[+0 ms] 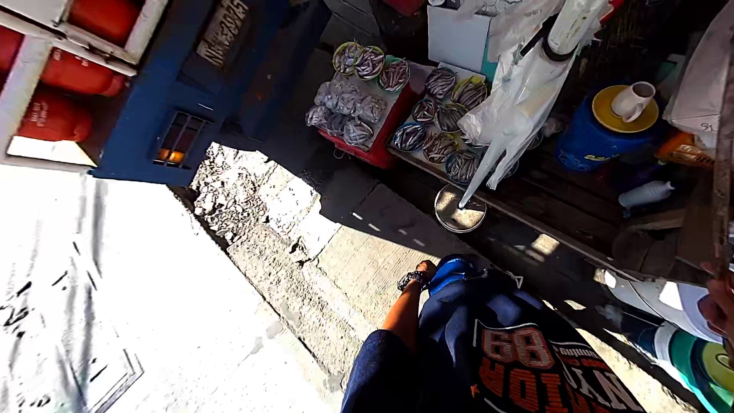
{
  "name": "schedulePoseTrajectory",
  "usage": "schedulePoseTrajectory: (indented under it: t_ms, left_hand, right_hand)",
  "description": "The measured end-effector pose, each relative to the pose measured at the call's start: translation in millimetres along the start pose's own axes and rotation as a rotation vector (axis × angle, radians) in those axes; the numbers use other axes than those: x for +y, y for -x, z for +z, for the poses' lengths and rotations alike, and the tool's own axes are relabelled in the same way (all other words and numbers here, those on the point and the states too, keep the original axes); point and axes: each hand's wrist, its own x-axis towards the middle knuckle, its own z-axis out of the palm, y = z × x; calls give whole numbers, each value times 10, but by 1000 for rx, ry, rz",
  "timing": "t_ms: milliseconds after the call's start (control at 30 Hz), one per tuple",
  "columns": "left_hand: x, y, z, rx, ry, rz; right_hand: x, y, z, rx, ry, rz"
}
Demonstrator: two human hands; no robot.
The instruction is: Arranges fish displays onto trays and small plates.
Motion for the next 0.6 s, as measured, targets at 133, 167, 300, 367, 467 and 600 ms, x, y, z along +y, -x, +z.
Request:
schedulePoseTrajectory:
  t_ms: [133, 167, 300, 367, 467, 600]
  left_hand:
    - [-104, -107, -92, 28, 143, 2]
    - [-151, -154, -86, 39, 217, -29]
    - [-317, -314, 16, 33, 453, -176]
    - [-364, -308, 101, 21, 481, -216]
    - [-383, -223, 199, -1, 437, -246]
    - [-390, -152, 348, 43, 530, -285]
  right_hand:
    - [-135, -592, 535, -169, 380, 221]
    - [-227, -663, 617, -200, 348, 183]
    - [-364, -941, 898, -219, -225, 105]
    - [-436, -1168, 1050, -173, -175, 138]
    - [-533, -1495, 1226, -185, 329, 192]
    - [-703, -1602, 1276, -295, 153, 160]
